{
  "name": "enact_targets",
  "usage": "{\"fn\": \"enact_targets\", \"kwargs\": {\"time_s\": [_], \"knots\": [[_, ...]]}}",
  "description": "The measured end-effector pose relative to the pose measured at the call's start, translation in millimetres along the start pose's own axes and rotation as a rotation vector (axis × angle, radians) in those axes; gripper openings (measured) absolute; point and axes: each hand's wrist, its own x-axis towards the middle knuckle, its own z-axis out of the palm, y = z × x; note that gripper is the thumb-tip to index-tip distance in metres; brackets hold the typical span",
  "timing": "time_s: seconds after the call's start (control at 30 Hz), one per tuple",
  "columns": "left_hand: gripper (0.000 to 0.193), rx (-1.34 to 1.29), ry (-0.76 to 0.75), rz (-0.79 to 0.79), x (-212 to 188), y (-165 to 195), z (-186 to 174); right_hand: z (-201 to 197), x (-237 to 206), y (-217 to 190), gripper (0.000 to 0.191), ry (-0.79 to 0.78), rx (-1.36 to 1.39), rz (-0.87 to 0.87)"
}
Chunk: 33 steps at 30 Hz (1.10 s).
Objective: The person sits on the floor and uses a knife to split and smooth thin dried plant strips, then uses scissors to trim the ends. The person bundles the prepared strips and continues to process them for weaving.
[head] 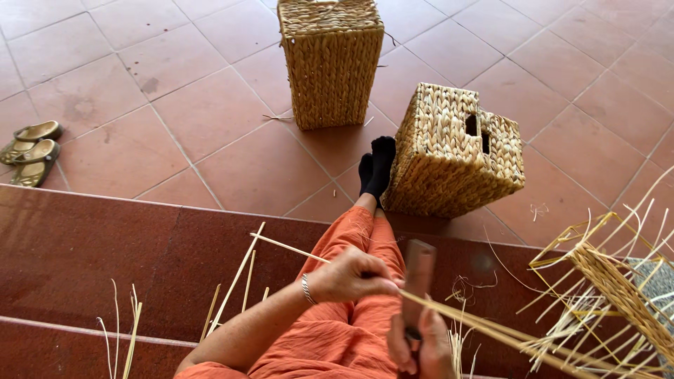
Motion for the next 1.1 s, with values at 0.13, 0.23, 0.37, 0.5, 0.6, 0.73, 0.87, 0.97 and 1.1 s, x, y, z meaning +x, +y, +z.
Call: {"fn": "enact_targets", "kwargs": {"time_s": [0.13, 0.23, 0.37, 0.5, 0.6, 0.73, 0.87, 0.97, 1.1], "knots": [[0.024, 0.037, -0.013, 0.005, 7, 3, 3, -11, -3, 16, 0.062, 0.092, -0.078, -0.017], [0.023, 0.148, -0.059, -0.074, 4, 1, -15, -37, 0, 21, 0.061, 0.274, -0.045, 0.011], [0.023, 0.092, 0.027, -0.1, -6, -9, -62, -76, -3, -10, 0.069, 0.087, 0.08, -0.043], [0.022, 0.204, 0.07, -0.087, -12, -16, -55, -65, -7, -9, 0.075, 0.323, -0.054, -0.047], [0.021, 0.198, 0.023, -0.097, -8, -17, -41, -43, -2, 0, 0.075, 0.236, -0.07, -0.014], [0.022, 0.09, -0.015, -0.118, -6, -12, -21, -18, 6, 8, 0.072, 0.109, 0.015, 0.051], [0.025, 0.12, -0.009, -0.074, 13, -8, -9, -8, 19, 12, 0.061, 0.117, -0.149, 0.01], [0.027, 0.375, 0.242, 0.121, 28, -4, -9, -23, 44, -10, 0.058, 0.204, -0.32, 0.036], [0.035, 0.748, 0.559, 0.436, 25, 7, -15, -61, 85, -88, 0.057, 0.303, -0.337, -0.033]]}}
